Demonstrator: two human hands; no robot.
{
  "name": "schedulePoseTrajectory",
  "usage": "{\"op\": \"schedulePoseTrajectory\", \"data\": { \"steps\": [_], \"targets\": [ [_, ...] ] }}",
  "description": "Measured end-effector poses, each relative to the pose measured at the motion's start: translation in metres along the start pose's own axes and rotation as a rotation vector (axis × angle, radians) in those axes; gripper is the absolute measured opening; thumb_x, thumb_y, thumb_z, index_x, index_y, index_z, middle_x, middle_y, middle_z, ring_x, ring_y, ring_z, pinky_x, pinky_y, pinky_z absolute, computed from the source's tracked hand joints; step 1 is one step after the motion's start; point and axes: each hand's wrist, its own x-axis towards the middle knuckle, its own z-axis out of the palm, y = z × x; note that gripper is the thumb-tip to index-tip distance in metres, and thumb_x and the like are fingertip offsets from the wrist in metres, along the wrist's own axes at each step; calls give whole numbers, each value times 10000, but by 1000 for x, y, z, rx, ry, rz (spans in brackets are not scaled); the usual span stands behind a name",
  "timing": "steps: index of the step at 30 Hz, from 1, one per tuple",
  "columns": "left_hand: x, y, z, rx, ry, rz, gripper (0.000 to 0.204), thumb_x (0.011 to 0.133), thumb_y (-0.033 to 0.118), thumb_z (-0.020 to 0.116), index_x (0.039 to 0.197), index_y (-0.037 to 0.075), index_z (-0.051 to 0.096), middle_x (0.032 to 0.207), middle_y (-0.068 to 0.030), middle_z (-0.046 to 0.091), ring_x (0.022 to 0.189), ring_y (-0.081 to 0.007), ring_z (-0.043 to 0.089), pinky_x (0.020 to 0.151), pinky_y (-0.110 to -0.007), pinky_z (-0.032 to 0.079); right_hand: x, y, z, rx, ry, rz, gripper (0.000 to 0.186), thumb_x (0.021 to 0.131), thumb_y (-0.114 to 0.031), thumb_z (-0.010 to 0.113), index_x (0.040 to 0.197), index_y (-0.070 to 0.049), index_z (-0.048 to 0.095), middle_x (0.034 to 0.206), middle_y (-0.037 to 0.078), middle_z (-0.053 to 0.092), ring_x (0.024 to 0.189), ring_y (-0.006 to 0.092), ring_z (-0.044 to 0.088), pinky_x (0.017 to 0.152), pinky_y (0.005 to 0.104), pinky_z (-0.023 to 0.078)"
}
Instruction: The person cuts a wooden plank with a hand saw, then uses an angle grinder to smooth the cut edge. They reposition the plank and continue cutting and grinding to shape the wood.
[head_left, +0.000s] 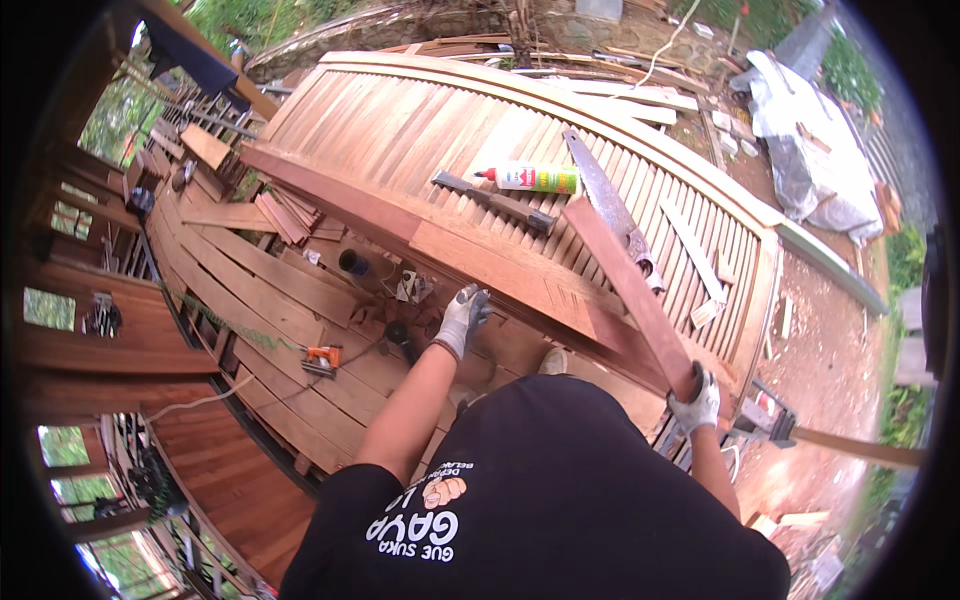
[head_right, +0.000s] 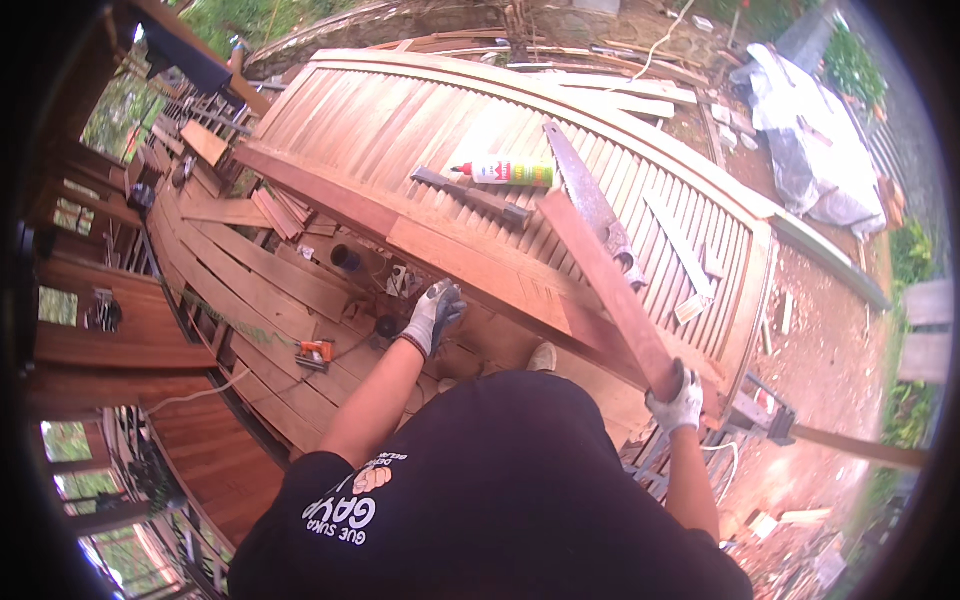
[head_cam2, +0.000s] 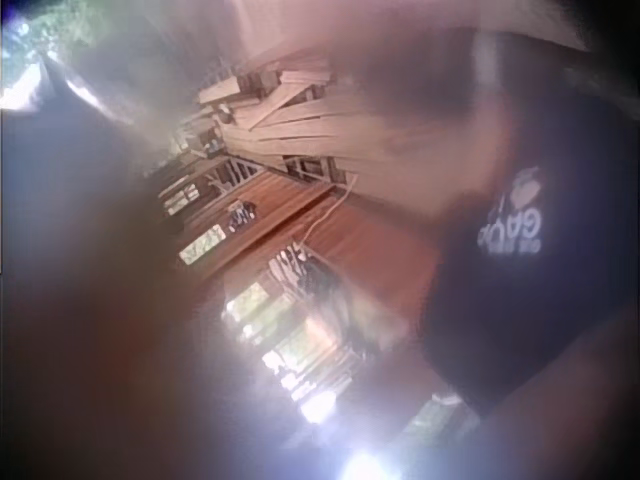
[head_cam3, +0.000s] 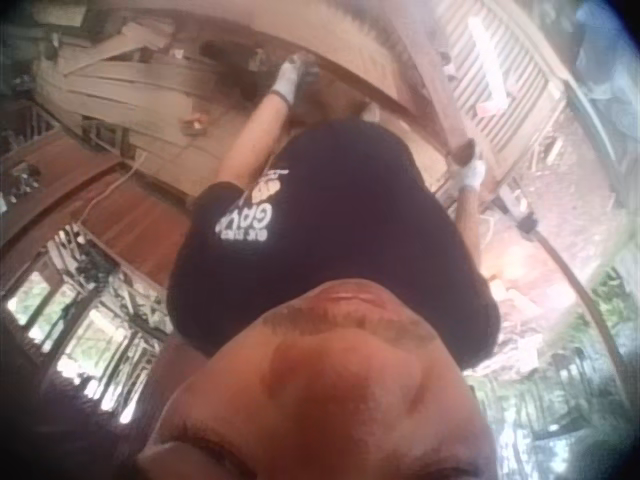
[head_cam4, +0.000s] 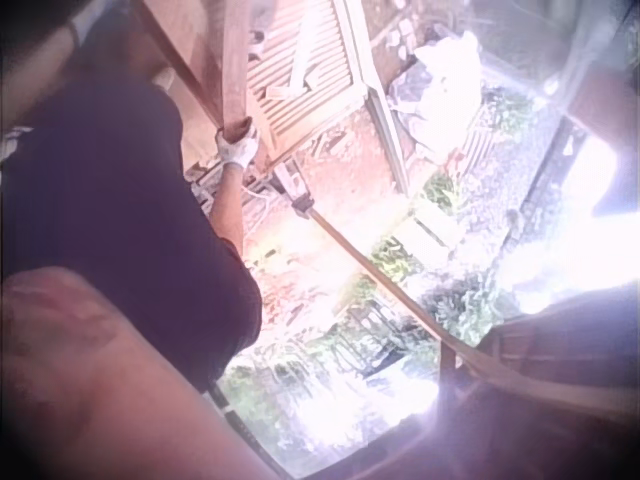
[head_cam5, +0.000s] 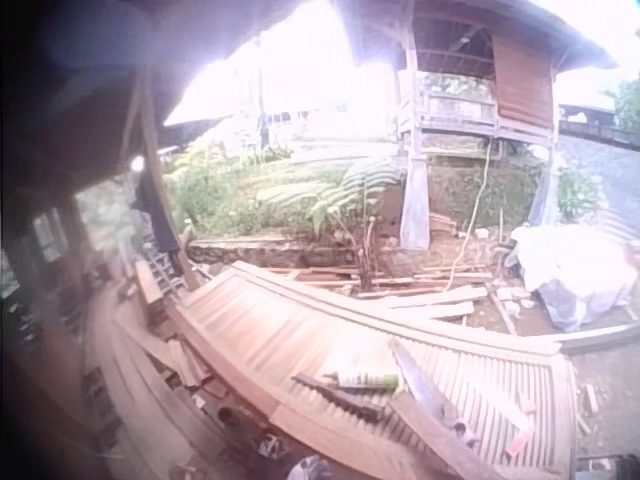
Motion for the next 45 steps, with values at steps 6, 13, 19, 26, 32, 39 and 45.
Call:
{"op": "schedulePoseTrajectory", "data": {
  "steps": [6,13,19,26,32,39,45],
  "targets": [
    [48,-21,24,-92,-9,52,226,954,145,722,1048,153,517,861,10,594,694,-91,551,580,-236,446,-13,42,6,-86,-85,-83,944,605,-281,878,1441,-93,482,1271,211,557,1216,415,547,1077,497,450],
    [61,-50,28,318,240,384,729,918,244,727,1529,-10,419,1341,-238,646,1197,-307,644,1027,-370,503,40,13,22,-47,-59,-149,920,637,-281,856,1454,-99,473,1289,212,563,1224,414,544,1074,501,447],
    [13,-15,59,732,347,372,674,901,289,697,1497,58,486,1380,-280,593,1302,-408,552,1112,-436,454,71,5,17,-47,-51,-181,893,635,-264,847,1434,-94,486,1301,224,562,1230,419,549,1076,501,451],
    [-6,-44,56,101,108,170,440,1006,111,632,1421,-9,549,1281,-97,660,1078,-129,638,903,-259,548,75,2,14,16,-1,-314,891,663,-259,844,1454,-87,472,1321,218,555,1257,425,533,1106,501,432],
    [-27,-98,20,384,144,161,403,974,244,675,1305,17,639,1196,-131,725,1058,-221,690,928,-336,534,110,-137,56,59,-213,-424,946,709,-377,830,1507,-63,428,1374,223,531,1329,399,478,1152,491,380],
    [-51,-137,-15,394,86,162,399,973,239,670,1298,8,643,1183,-119,727,1035,-214,695,938,-320,535,135,-271,116,-2,-247,-569,888,756,-456,781,1486,-59,470,1386,192,531,1344,386,453,1146,510,342],
    [-93,-130,-51,180,120,62,318,1007,110,624,1298,-17,635,1157,-52,715,984,-129,669,892,-266,538,128,-269,129,-166,-288,-537,1026,786,-451,801,1603,-90,296,1497,194,466,1415,378,402,1175,504,317]
  ]
}}
